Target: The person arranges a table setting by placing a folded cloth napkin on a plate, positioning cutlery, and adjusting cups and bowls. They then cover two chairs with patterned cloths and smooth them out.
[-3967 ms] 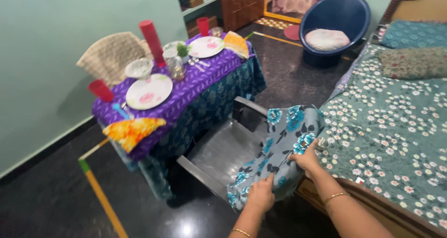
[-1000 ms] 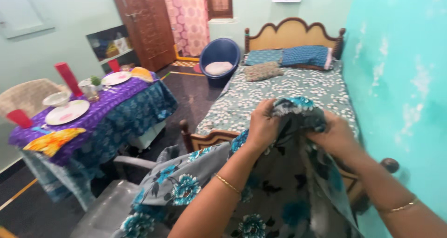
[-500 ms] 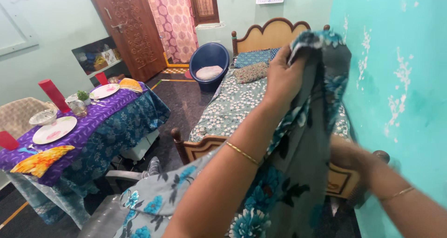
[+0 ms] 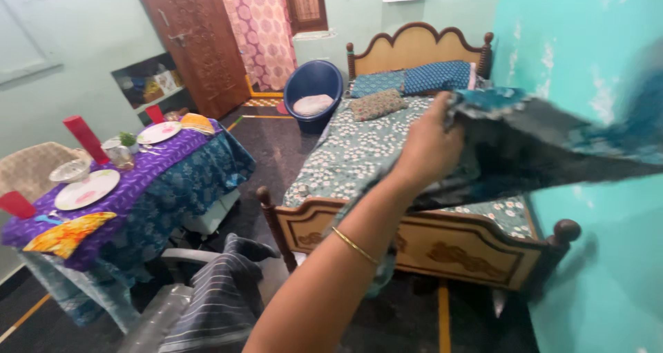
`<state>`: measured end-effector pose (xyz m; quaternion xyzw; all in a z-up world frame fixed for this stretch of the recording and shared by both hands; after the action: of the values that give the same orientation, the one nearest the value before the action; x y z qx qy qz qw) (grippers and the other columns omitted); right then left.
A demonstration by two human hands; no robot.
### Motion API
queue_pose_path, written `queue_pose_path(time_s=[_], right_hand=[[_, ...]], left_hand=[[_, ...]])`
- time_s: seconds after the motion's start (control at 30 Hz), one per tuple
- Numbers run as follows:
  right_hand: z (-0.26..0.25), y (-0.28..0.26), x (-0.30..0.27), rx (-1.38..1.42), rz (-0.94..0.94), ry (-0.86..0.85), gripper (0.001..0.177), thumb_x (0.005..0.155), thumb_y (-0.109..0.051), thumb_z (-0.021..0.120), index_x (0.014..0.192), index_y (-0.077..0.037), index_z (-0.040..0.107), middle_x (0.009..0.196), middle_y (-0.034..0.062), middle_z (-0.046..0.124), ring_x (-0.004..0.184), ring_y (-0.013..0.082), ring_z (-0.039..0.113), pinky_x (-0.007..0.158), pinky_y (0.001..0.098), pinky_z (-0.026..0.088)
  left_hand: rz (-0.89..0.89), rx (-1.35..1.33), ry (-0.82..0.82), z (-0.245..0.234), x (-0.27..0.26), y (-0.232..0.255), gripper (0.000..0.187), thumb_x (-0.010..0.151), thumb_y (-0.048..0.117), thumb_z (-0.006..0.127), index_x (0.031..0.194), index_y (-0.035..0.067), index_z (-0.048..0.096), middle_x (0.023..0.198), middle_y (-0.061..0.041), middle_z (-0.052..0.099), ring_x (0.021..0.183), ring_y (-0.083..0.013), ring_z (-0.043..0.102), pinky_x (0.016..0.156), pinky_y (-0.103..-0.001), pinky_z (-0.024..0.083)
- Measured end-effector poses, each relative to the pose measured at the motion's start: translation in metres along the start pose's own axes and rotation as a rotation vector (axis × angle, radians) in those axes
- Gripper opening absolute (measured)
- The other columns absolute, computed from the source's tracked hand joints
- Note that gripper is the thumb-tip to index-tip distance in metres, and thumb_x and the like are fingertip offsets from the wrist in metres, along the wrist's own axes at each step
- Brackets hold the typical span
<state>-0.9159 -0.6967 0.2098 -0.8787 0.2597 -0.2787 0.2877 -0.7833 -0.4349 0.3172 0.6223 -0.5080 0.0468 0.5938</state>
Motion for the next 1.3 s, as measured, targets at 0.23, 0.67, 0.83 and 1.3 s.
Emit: queue_pose_path(time_s=[0.23, 0.67, 0.83, 1.3], right_hand=[[-0.069, -0.010, -0.024, -0.182, -0.213, 0.199, 0.032, 0.090, -0.025, 0.059, 0.118, -0.016, 0.070, 0.109, 0.0112, 0.075, 0.100, 0.0290, 0.071, 0.085, 0.0441, 0.057], [0.035, 0.024, -0.036, -0.767, -0.175, -0.260, 0.034, 0.091, -0.032, 0.055, 0.121, -0.026, 0.070, 0.115, 0.0115, 0.075, 0.108, 0.0325, 0.071, 0.092, 0.0457, 0.057], [-0.048, -0.028, -0.003, -0.710, -0.364, 0.378, 0.026, 0.096, -0.019, 0.058, 0.120, -0.013, 0.069, 0.108, 0.0168, 0.072, 0.096, 0.0387, 0.070, 0.084, 0.0488, 0.056], [0.176, -0.096, -0.015, -1.150, -0.678, -0.492, 0.042, 0.087, -0.061, 0.068, 0.116, -0.031, 0.066, 0.107, -0.0023, 0.077, 0.095, 0.0227, 0.076, 0.077, 0.0379, 0.062]], left_hand=[[-0.298, 0.389, 0.248, -0.100, 0.009, -0.056, 0.042, 0.081, 0.008, 0.057, 0.122, 0.005, 0.060, 0.103, -0.033, 0.068, 0.103, -0.0523, 0.064, 0.091, -0.058, 0.049], [-0.168, 1.067, -0.362, -0.114, -0.085, -0.121, 0.023, 0.085, 0.018, 0.064, 0.106, 0.018, 0.071, 0.110, -0.014, 0.074, 0.105, -0.0368, 0.070, 0.089, -0.050, 0.055], [-0.057, 0.906, 0.505, -0.220, -0.088, -0.055, 0.031, 0.077, 0.010, 0.065, 0.108, 0.018, 0.069, 0.107, -0.013, 0.071, 0.100, -0.0398, 0.069, 0.078, -0.051, 0.054], [-0.786, 1.190, -0.199, -0.328, -0.221, -0.112, 0.026, 0.082, 0.022, 0.066, 0.104, 0.021, 0.079, 0.114, -0.015, 0.075, 0.109, -0.0364, 0.069, 0.095, -0.049, 0.055]])
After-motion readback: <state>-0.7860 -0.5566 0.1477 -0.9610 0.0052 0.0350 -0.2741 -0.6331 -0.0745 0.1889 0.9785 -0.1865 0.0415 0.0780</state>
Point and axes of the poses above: each hand's wrist, its own x-axis towards the middle knuckle, its own z-axis out of the palm, y = z × x, the point moved 10 cm from there along x, towards the middle knuckle
